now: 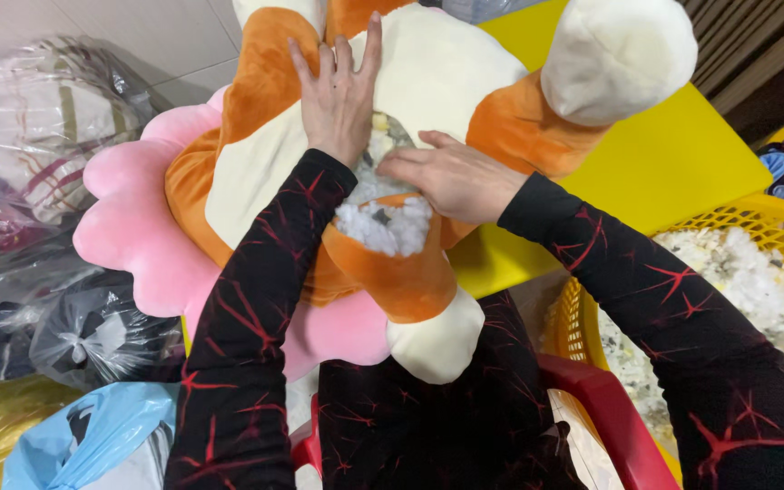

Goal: The person repeatedly scoops white stuffing from a yellow basket and packs it into the torso opening of a large orange and white plush lion. They press and distribute the stuffing by hand to fill the body cavity.

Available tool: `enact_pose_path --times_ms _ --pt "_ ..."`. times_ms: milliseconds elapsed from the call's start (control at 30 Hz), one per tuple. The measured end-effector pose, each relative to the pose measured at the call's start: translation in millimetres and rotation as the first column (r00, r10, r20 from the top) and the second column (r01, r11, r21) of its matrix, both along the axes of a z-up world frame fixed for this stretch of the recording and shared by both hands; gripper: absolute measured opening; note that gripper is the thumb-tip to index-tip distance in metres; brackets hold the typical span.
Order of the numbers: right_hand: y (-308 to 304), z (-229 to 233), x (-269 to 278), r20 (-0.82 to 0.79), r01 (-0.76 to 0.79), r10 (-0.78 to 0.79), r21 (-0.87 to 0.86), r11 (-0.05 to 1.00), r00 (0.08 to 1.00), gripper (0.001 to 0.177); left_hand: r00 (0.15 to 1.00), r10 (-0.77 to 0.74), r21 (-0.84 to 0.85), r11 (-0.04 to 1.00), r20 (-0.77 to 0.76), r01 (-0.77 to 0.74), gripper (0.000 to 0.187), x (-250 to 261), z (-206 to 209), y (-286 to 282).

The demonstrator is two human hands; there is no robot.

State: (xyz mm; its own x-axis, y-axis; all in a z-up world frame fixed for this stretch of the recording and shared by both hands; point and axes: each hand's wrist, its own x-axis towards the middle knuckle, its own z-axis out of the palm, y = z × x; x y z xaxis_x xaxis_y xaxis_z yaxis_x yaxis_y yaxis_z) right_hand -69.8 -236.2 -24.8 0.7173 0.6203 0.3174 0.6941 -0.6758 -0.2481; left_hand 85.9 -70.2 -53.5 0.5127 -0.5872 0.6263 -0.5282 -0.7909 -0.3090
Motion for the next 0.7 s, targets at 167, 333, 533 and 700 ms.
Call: enact_pose_path --times_ms 167,333,533,700 --pt "-4 11 -12 -0.018 0.046 -0.044 0.148 0.988 0.999 0.057 0.82 -0.34 -0.07 0.935 -0.46 0.348 0.098 -29 39 32" --pt "-9 15 -5 0.109 0.132 -0.144 0.109 0.985 0.984 0.039 0.697 -0.42 -0.287 0.907 -0.581 0.307 0.085 -64 69 89" --pt "7 22 38 0.137 0.239 -0.235 -0.012 0.971 0.962 0.085 0.94 -0.222 -0.504 0.861 -0.26 0.064 0.093 -74 42 138" --pt "37 19 92 0.028 0.324 -0.324 -0.155 0.933 0.946 0.132 0.771 -0.46 -0.747 0.664 -0.441 -0.031 0.116 -46 18 151"
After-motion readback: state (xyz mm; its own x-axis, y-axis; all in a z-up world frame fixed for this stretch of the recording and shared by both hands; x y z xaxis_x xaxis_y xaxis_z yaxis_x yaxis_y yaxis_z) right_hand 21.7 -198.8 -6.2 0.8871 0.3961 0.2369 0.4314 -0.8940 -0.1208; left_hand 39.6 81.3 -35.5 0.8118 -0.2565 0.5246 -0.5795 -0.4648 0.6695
